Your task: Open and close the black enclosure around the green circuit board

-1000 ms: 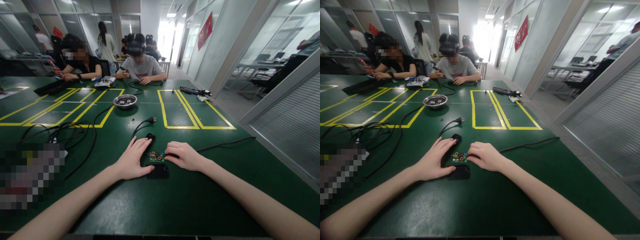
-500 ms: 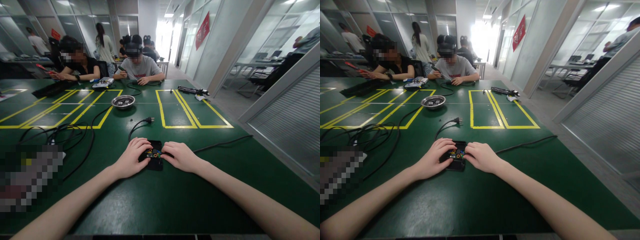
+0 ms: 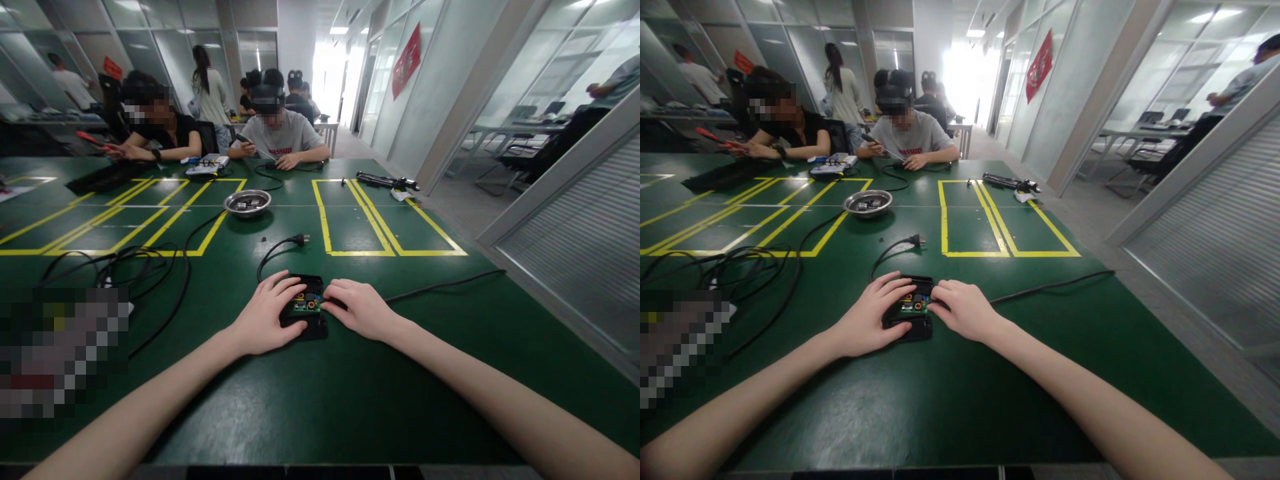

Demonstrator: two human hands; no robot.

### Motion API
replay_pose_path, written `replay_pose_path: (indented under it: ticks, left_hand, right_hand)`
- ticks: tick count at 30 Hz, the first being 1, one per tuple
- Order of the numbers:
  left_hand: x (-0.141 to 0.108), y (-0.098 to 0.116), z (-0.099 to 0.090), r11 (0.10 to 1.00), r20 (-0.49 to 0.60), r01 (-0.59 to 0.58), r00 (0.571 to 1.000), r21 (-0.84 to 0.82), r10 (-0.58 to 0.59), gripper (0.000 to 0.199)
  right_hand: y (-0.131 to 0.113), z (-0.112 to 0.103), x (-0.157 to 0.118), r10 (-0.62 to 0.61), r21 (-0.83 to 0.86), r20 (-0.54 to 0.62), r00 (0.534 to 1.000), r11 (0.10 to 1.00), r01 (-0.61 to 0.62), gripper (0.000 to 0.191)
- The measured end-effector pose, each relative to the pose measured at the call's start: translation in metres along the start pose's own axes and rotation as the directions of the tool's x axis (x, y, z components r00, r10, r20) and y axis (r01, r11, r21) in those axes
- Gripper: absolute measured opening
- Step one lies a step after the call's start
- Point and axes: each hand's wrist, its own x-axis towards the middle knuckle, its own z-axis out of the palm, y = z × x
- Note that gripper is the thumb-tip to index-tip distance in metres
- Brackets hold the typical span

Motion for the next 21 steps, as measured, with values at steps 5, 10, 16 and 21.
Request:
replay_pose_path:
  ticks: [5, 10, 16, 21]
  left_hand:
    - [-0.0002, -0.0007, 0.0011, 0.999, 0.012, 0.031, 0.999, 0.028, -0.031, 0.073]
    - [0.0002, -0.0022, 0.0024, 0.999, 0.019, 0.036, 0.999, 0.033, -0.036, 0.074]
    - [0.0019, -0.0050, 0.0018, 1.000, 0.007, -0.004, 1.000, 0.021, 0.004, 0.073]
    - [0.0035, -0.0053, 0.0002, 0.999, 0.024, 0.022, 0.999, 0.036, -0.022, 0.082]
  right_hand:
    - [0.0015, 0.0005, 0.0001, 0.001, 0.024, -0.004, 1.000, 1.000, -0.001, 0.010]
    - [0.0021, -0.0003, 0.0006, -0.005, 0.036, -0.010, 1.000, 0.999, 0.006, 0.011]
    - [0.0016, -0.0005, 0.0011, -0.001, 0.031, -0.013, 1.000, 1.000, 0.001, 0.011]
    - [0.0024, 0.0004, 0.0009, 0.000, 0.034, -0.011, 1.000, 0.999, 0.000, 0.010]
